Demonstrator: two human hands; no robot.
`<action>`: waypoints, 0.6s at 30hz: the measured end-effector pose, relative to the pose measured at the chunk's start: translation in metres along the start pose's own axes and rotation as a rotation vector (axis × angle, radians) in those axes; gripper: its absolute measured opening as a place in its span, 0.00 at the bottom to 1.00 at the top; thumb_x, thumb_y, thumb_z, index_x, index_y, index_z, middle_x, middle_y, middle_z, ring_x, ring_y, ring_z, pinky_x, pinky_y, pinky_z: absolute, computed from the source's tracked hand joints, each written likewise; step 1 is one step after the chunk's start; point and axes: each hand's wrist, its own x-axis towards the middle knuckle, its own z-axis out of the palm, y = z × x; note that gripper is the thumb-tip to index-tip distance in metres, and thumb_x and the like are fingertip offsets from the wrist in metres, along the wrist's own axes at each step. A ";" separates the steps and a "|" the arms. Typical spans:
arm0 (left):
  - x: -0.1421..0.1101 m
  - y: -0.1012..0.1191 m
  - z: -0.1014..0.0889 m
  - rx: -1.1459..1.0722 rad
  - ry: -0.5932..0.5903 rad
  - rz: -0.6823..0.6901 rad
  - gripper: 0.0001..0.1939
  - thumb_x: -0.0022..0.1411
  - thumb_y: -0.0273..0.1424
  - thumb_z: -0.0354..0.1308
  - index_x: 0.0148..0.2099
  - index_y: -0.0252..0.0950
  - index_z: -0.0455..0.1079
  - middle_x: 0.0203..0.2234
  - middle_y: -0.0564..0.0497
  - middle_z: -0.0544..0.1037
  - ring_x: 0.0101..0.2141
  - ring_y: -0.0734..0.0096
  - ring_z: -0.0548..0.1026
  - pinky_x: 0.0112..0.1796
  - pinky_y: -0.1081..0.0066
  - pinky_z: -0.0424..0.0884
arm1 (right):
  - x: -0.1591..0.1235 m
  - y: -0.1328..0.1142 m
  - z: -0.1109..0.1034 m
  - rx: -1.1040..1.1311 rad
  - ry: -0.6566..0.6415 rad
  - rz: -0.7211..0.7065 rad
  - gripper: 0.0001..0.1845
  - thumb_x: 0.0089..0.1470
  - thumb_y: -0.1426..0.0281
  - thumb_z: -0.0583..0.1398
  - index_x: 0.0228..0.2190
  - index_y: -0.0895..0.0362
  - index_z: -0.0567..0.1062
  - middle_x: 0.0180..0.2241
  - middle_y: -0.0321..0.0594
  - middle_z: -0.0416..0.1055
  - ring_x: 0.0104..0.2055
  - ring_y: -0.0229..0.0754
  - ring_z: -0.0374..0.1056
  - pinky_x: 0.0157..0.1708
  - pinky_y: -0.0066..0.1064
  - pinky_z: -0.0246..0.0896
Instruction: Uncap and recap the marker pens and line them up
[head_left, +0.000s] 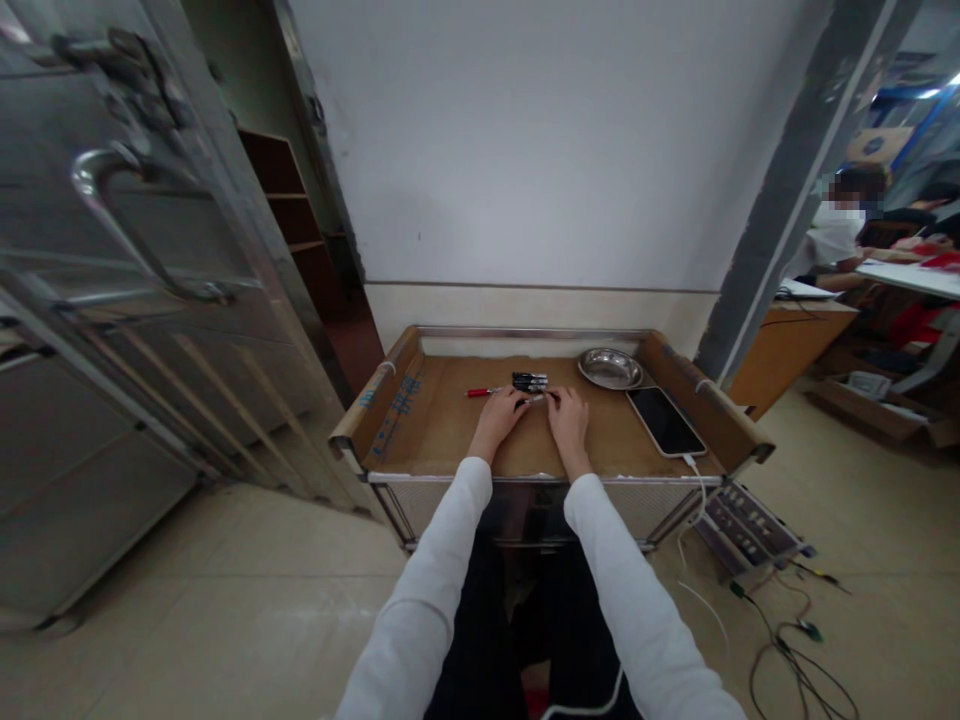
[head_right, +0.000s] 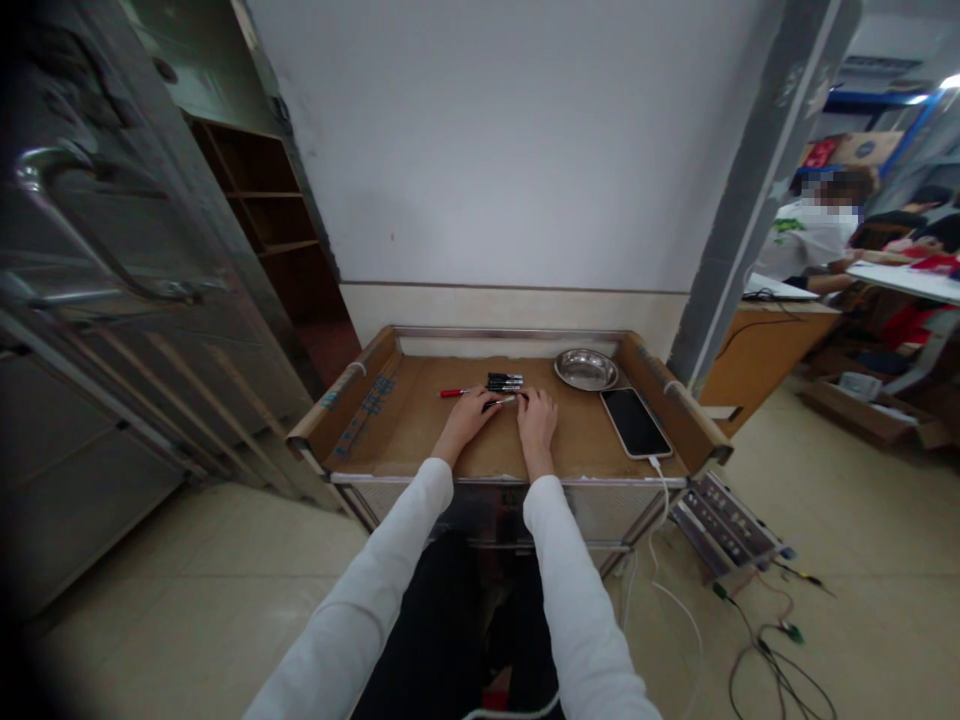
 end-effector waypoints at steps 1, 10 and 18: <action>-0.001 0.001 -0.001 0.001 0.018 -0.024 0.10 0.64 0.32 0.53 0.45 0.37 0.72 0.41 0.47 0.73 0.42 0.66 0.72 0.47 0.66 0.67 | 0.000 0.000 0.000 -0.017 -0.008 0.016 0.14 0.61 0.70 0.50 0.40 0.57 0.74 0.40 0.46 0.71 0.42 0.43 0.65 0.43 0.33 0.51; -0.002 0.005 -0.006 -0.034 0.030 -0.039 0.10 0.64 0.29 0.52 0.46 0.38 0.70 0.42 0.47 0.74 0.44 0.67 0.73 0.48 0.67 0.67 | 0.004 -0.003 0.001 0.034 -0.087 -0.139 0.17 0.59 0.75 0.49 0.46 0.56 0.73 0.42 0.46 0.74 0.42 0.42 0.68 0.45 0.33 0.57; -0.002 0.003 -0.006 -0.149 0.110 -0.105 0.16 0.65 0.26 0.49 0.54 0.39 0.66 0.49 0.46 0.74 0.48 0.67 0.72 0.48 0.68 0.68 | -0.001 -0.012 -0.002 0.253 -0.136 -0.343 0.38 0.53 0.75 0.49 0.64 0.55 0.46 0.54 0.44 0.67 0.51 0.41 0.68 0.48 0.30 0.62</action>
